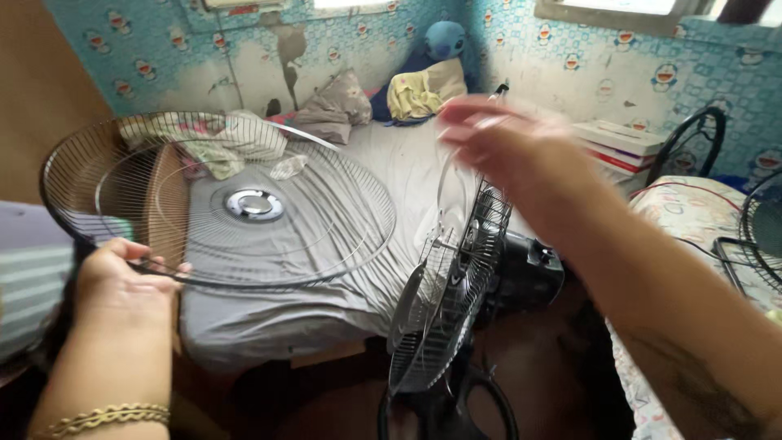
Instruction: The person disassembles a standing electric fan by removing the front grille, unscrewing the fan blades with a screwdriver, and detaching the rear grille. The components are placed on a nearby table.
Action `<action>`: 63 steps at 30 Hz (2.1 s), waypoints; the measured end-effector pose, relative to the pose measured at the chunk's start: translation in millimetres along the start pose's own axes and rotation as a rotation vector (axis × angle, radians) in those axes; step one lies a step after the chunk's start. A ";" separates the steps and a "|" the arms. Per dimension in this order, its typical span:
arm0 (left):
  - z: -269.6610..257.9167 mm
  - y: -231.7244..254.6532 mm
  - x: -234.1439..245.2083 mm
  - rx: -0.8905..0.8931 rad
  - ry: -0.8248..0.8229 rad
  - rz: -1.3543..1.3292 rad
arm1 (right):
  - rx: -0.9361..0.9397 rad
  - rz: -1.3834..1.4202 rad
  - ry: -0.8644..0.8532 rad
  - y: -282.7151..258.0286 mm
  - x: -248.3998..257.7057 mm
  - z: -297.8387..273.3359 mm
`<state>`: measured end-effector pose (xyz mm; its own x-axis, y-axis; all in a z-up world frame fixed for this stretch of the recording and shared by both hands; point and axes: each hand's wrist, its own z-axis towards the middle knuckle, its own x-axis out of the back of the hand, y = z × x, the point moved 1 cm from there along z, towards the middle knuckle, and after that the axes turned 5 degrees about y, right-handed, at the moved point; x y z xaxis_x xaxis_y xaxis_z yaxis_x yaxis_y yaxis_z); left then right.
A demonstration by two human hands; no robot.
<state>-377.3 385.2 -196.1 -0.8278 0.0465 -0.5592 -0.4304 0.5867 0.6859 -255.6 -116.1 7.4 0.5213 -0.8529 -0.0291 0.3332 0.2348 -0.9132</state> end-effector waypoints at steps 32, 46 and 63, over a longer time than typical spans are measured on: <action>-132.0 -66.6 -260.8 0.749 -0.656 -0.135 | -0.075 0.199 0.388 2.9 61.5 48.8; -193.5 -131.3 -320.2 0.613 -0.786 -0.350 | -0.042 0.246 0.734 -45.7 284.9 -51.8; -429.0 -341.4 -427.1 0.882 -0.966 -0.233 | -0.127 -0.128 0.817 -28.1 460.0 -127.6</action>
<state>-31.3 -181.8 8.3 -0.0219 0.2104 -0.9774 0.1532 0.9668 0.2047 -125.4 -574.5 -32.2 -0.2646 -0.9504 -0.1634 0.2346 0.1009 -0.9668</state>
